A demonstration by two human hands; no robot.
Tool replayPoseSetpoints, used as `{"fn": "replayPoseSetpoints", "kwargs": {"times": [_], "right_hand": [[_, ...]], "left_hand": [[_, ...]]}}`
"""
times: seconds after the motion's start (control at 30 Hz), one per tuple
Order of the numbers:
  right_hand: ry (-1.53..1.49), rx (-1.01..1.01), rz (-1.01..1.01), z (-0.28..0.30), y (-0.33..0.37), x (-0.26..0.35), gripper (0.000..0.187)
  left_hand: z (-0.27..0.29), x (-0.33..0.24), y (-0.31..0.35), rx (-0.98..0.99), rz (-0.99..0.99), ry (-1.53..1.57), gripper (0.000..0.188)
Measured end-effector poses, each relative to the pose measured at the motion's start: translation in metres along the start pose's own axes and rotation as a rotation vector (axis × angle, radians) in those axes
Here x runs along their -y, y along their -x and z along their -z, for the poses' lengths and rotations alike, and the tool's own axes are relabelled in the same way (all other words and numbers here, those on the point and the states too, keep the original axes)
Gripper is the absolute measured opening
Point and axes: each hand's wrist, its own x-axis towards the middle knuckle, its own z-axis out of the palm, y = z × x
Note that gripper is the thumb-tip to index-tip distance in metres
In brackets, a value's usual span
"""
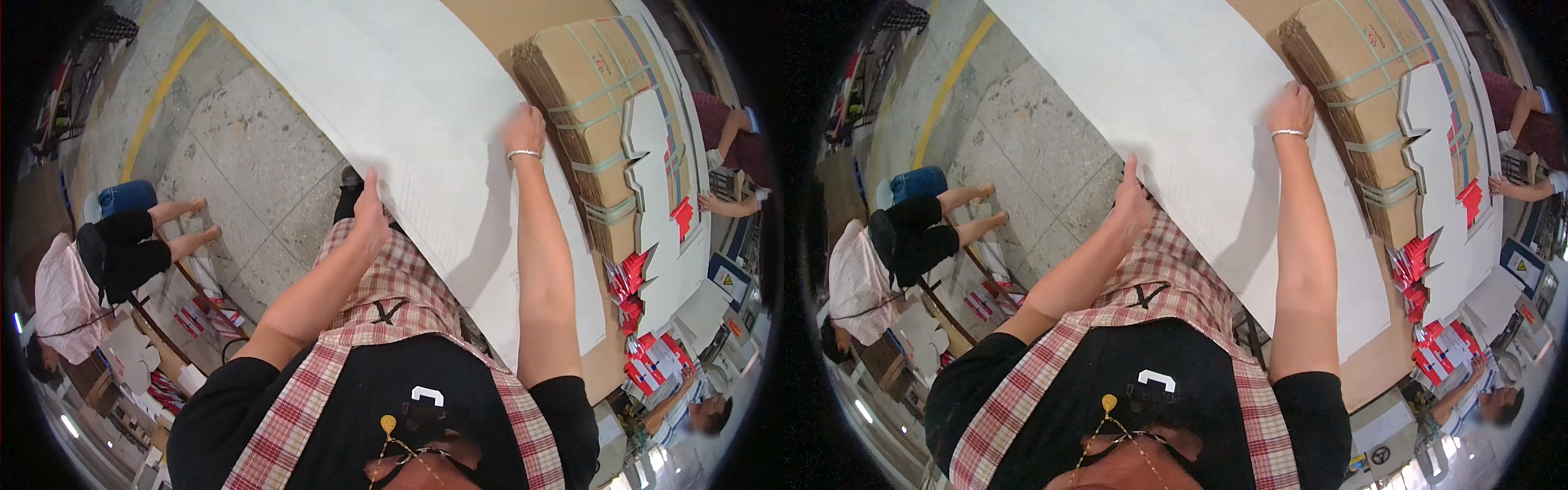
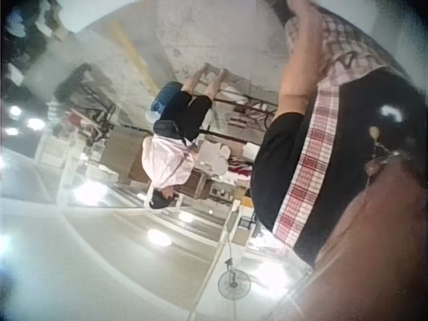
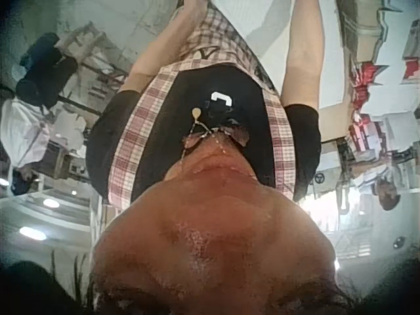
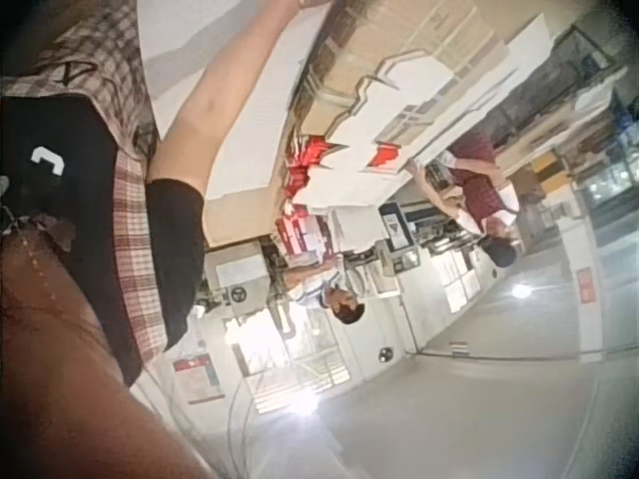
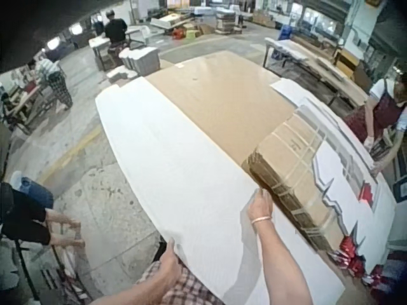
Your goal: The person stands at a workbench and repeatedly separates individual white paper sheets from a large stack. They lift the top sheet, peel it away from the rest, and place it onto a growing pile on the table. The process is continuous and repetitive, focusing on the manual separation of the paper.
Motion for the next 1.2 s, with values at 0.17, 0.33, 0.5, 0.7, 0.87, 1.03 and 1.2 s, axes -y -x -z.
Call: {"fn": "replayPoseSetpoints", "kwargs": {"times": [0.17,0.33,0.5,0.7,0.87,1.03,1.2], "right_hand": [[0.116,0.213,-0.150,0.008,-0.024,0.001,0.033],[0.157,0.160,-0.200,0.001,-0.020,-0.004,0.032],[0.146,0.168,-0.241,0.002,-0.018,-0.003,0.034],[0.153,0.088,-0.167,-0.010,-0.025,0.006,0.040],[0.030,0.093,-0.075,-0.020,-0.048,0.031,0.054],[0.081,0.127,-0.139,-0.022,-0.057,0.037,0.047],[0.140,0.066,-0.107,-0.024,-0.071,0.070,0.057]], "left_hand": [[-0.006,-0.005,0.001,0.048,0.000,-0.009,0.069],[0.003,0.000,-0.007,0.129,0.022,-0.007,0.069],[-0.013,-0.004,0.010,0.124,0.052,0.056,0.067],[0.002,-0.001,0.004,0.155,0.078,0.038,0.064],[0.015,-0.032,-0.041,0.103,-0.159,0.085,0.058],[0.005,-0.047,-0.053,-0.015,-0.168,-0.034,0.059],[0.020,-0.055,-0.063,-0.043,-0.268,-0.099,0.065]]}}
